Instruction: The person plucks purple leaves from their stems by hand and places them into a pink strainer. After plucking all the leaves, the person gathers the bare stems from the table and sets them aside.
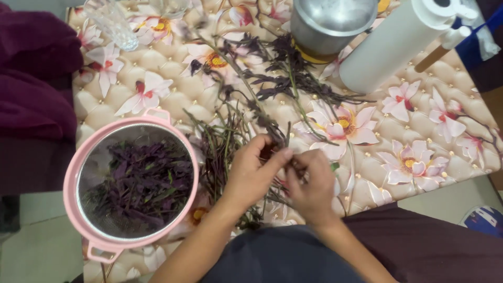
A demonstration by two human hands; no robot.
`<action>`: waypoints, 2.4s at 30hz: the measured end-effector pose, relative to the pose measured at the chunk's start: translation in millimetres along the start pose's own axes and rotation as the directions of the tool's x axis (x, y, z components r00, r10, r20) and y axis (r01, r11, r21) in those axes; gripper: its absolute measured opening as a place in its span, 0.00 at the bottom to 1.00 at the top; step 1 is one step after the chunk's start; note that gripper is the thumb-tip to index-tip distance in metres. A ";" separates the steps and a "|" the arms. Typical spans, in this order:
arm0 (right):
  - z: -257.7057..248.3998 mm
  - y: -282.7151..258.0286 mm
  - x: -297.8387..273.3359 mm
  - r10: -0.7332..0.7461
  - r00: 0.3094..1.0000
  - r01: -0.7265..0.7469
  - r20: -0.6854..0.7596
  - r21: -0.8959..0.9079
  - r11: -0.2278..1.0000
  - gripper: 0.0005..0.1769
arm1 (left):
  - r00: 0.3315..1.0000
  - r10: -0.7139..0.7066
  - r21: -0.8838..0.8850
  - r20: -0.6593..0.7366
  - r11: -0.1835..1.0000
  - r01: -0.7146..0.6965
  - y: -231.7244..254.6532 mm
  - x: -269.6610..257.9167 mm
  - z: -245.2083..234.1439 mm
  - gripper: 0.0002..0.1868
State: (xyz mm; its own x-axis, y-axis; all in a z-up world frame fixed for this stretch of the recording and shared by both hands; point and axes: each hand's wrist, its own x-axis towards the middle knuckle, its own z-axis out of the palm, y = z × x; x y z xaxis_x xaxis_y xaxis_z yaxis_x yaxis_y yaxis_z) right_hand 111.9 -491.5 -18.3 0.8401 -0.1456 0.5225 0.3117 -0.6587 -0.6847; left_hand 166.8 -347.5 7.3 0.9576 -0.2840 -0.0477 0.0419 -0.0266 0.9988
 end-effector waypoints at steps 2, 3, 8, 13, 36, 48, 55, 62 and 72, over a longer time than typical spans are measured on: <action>6.0 -11.0 -3.2 -0.019 0.999 0.018 0.032 0.019 1.000 0.12 | 0.998 -0.012 0.006 -0.056 1.000 0.012 -2.4 -5.2 -5.2 0.12; 8.0 -13.4 -3.8 -0.015 0.999 0.013 0.052 0.037 0.999 0.12 | 0.996 -0.017 0.010 -0.084 1.000 0.018 -4.0 -7.8 -8.4 0.12; 10.1 -5.6 -3.8 0.049 0.941 -0.143 0.334 0.261 0.955 0.20 | 0.999 -0.025 -0.019 -0.041 1.000 0.024 -15.1 -15.3 -30.8 0.09; 23.7 1.4 -14.8 0.281 0.756 -0.647 0.592 0.608 0.460 0.27 | 0.989 -0.143 -0.370 -0.029 0.921 0.122 -33.4 -15.2 -34.0 0.14; 57.5 22.3 -29.6 0.430 0.561 -0.810 0.707 0.362 0.461 0.11 | 0.892 -0.433 -0.713 0.127 0.585 0.386 -97.1 -46.1 -36.9 0.11; 55.5 5.8 -27.8 0.472 0.634 -0.706 0.612 0.208 0.677 0.19 | 0.821 -0.571 -0.498 0.033 0.702 0.509 -100.0 -51.8 -48.0 0.10; 55.0 14.6 -27.7 0.441 0.684 -0.725 0.581 0.481 0.493 0.16 | 0.813 -0.574 -0.790 0.093 0.455 0.411 -119.6 -53.3 -44.2 0.04; 46.7 15.0 -19.5 0.466 0.688 -0.723 0.557 0.469 0.506 0.18 | 0.677 -0.732 -0.483 0.078 0.566 0.668 -100.9 -51.8 -49.8 0.17; 46.5 -6.5 -14.7 0.382 0.745 -0.532 0.546 0.142 0.835 0.18 | 0.963 -0.252 0.359 0.091 0.911 0.204 -37.7 -58.6 -66.2 0.25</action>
State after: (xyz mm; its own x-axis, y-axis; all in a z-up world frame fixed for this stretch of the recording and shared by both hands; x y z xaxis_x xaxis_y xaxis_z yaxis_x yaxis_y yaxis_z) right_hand 118.2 -450.8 -45.2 0.9878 0.0430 -0.1498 -0.1238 -0.3673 -0.9218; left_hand 128.0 -266.5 -26.6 0.8862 -0.3542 -0.2987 0.1311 -0.4266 0.8949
